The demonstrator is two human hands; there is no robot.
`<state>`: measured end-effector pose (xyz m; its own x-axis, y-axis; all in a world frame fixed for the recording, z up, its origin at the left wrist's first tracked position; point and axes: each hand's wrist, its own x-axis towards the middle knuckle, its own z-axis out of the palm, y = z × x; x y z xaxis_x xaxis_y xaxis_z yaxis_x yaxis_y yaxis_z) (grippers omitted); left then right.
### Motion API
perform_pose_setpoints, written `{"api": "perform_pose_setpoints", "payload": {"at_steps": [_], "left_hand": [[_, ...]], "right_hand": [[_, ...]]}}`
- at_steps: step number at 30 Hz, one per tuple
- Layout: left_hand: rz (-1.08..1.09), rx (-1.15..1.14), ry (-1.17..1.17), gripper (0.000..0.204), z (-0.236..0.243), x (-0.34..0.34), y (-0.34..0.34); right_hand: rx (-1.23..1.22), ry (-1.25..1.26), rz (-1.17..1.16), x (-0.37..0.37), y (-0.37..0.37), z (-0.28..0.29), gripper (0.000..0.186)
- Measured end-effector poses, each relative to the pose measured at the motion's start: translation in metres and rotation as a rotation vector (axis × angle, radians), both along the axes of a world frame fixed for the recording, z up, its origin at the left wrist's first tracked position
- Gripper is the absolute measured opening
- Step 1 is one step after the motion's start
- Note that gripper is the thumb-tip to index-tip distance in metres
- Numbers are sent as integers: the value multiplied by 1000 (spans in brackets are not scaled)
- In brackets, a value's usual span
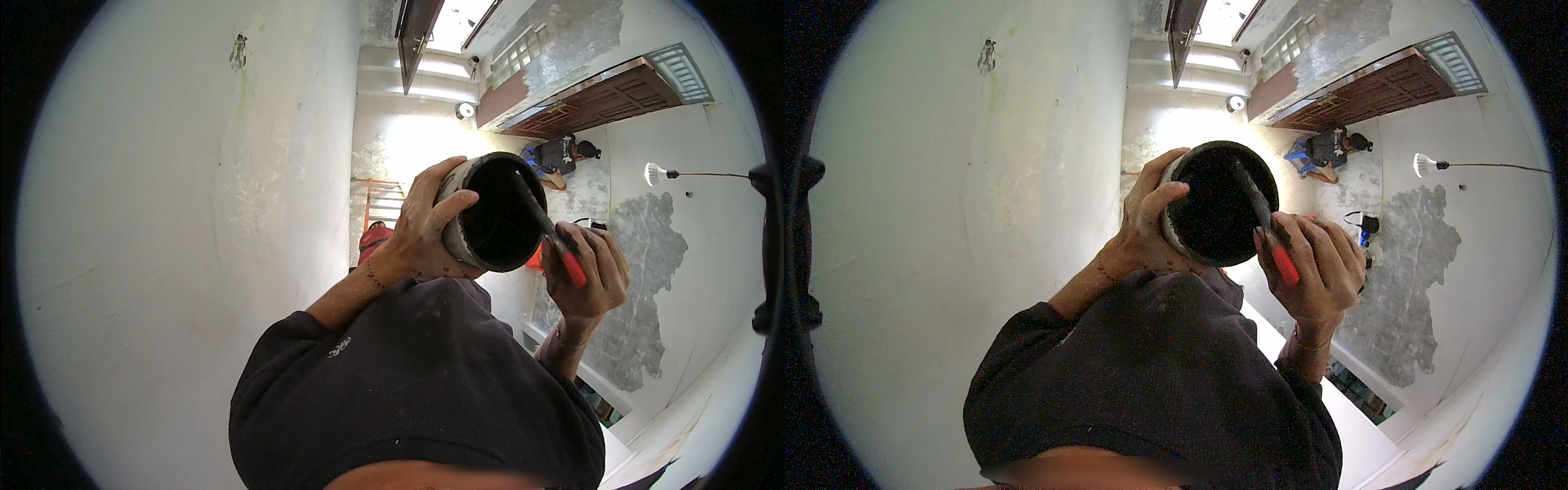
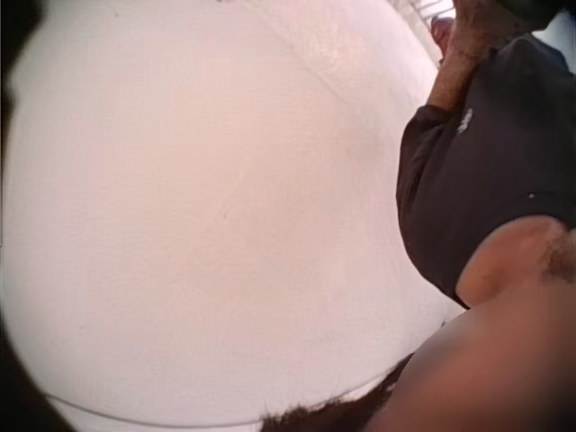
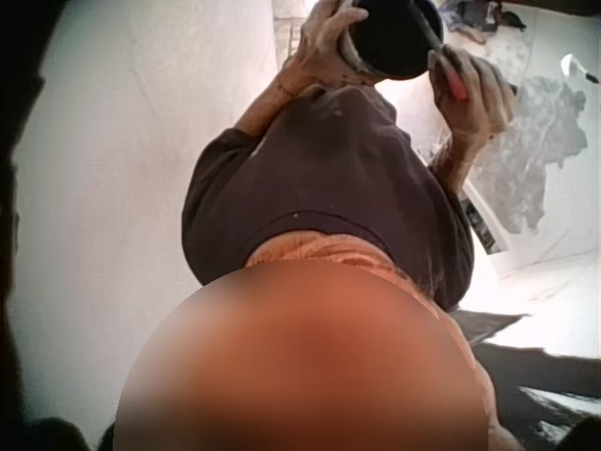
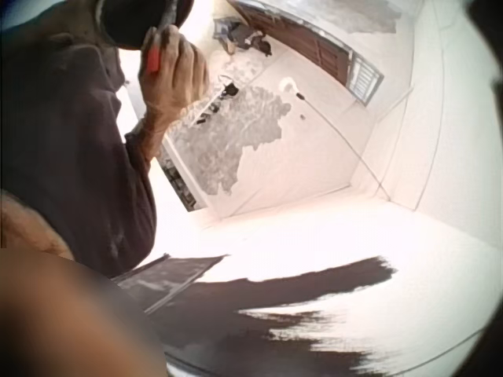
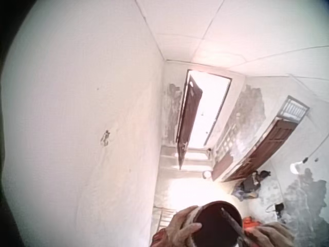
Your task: The person paints a white ceiling with black paint using a brush and a small container. They repeatedly dip the brush into the container and apply paint in broad strokes across the ceiling surface.
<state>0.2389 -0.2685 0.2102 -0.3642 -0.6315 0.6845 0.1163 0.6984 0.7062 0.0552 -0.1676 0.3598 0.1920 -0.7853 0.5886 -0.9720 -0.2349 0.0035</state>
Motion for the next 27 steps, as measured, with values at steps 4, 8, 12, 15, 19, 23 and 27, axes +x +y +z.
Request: {"api": "perform_pose_setpoints", "payload": {"at_steps": [4, 8, 12, 15, 19, 23, 27], "left_hand": [[8, 2, -13, 115, 3, -1, 1], [27, -1, -16, 114, 4, -1, -5], [52, -11, 23, 114, 2, -3, -8], [63, -23, 28, 112, 4, -4, -9], [48, -33, 12, 112, 5, -2, -12], [41, -101, -46, 118, 4, -1, -12], [-16, -117, -81, 119, 1, -3, -14]], "right_hand": [[25, -51, -44, 5, 2, -4, 24], [79, -221, -51, 7, 9, -5, 30], [185, -463, 18, -2, 13, -1, 39], [212, -462, 88, -8, 13, 2, 40], [177, -518, 127, -8, 13, -2, 39], [129, -418, 83, -4, 15, -11, 39], [106, -311, 60, 3, 19, -16, 35]]}}
